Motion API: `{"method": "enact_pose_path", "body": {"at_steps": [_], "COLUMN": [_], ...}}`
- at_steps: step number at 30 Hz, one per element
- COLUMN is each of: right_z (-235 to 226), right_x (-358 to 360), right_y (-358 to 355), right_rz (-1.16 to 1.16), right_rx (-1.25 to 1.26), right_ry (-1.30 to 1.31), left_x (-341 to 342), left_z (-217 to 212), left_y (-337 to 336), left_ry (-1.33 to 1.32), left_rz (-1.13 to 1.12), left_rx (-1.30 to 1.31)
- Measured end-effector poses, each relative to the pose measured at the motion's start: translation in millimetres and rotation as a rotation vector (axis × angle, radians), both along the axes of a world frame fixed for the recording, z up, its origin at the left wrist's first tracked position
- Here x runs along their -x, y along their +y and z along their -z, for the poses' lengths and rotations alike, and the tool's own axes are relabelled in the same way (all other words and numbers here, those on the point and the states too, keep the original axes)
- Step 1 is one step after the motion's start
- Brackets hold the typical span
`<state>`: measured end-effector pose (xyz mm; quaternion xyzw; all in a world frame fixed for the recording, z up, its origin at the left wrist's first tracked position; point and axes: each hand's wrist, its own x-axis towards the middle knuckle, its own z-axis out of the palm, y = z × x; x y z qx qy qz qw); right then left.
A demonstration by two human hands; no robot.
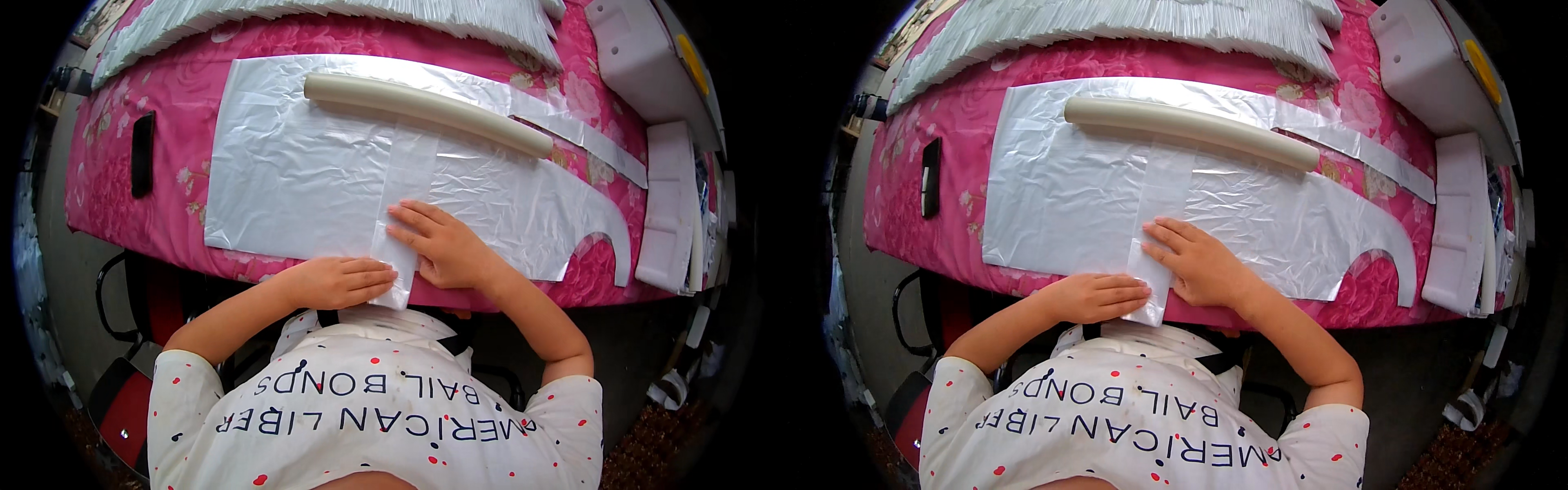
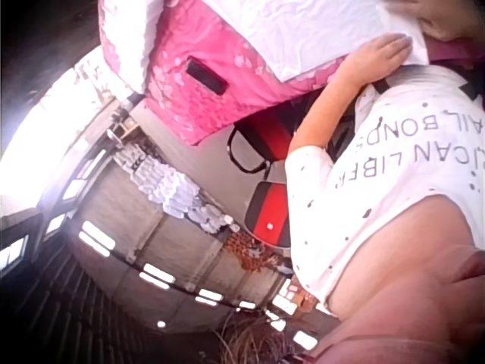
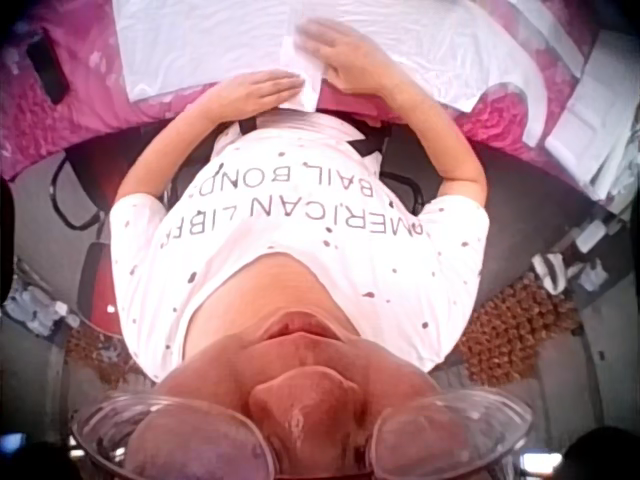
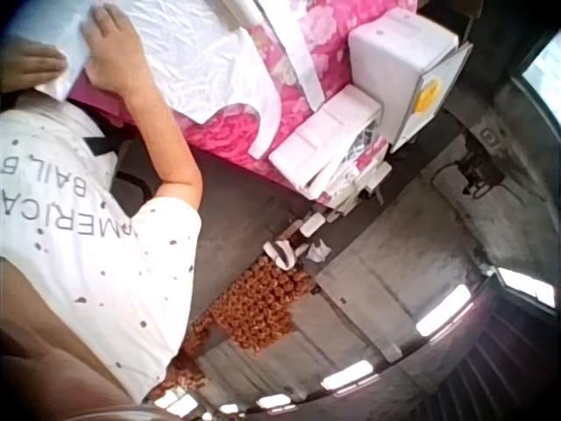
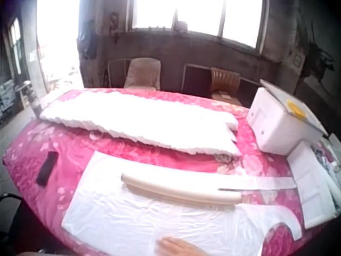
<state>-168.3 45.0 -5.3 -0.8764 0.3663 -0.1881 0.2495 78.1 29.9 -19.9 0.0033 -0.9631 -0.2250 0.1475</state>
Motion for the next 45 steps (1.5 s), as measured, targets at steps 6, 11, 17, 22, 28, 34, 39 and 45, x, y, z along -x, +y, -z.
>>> {"method": "enact_pose_path", "body": {"at_steps": [6, 11, 17, 22, 28, 34, 39, 45], "right_z": [15.4, 15.0, 6.2, -7.3, -11.0, -13.6, 8.0, 12.6], "right_x": [-5.3, -3.4, -2.7, -3.3, -1.9, -8.2, 5.1, 21.0], "right_y": [11.8, 14.6, -5.3, -34.8, -43.4, -28.7, -24.6, -44.1], "right_rz": [0.195, 0.299, 0.529, 0.814, 0.872, 0.866, 0.472, 0.203], "right_rx": [0.176, 0.245, -0.074, -0.745, -0.894, -0.517, 0.335, 0.262], "right_ry": [0.048, 0.005, -0.135, -0.3, -0.321, -0.06, 0.063, 0.085], "left_x": [13.9, 24.3, 37.3, 49.9, 62.0, 62.9, 63.2, 68.4], "left_z": [-9.5, -3.8, -19.3, -14.4, -1.3, 1.4, -0.7, 4.3], "left_y": [-12.4, -22.5, -37.0, -33.8, -13.8, -16.6, -32.7, -45.6], "left_ry": [0.025, -0.063, -0.12, 0.22, -0.219, -0.288, -0.181, -0.089], "left_rz": [-0.229, -0.383, -0.623, -0.844, -0.636, -0.65, -0.627, -0.644], "left_rx": [-0.037, -0.078, -0.621, -0.452, 0.026, 0.005, 0.082, 0.199]}}
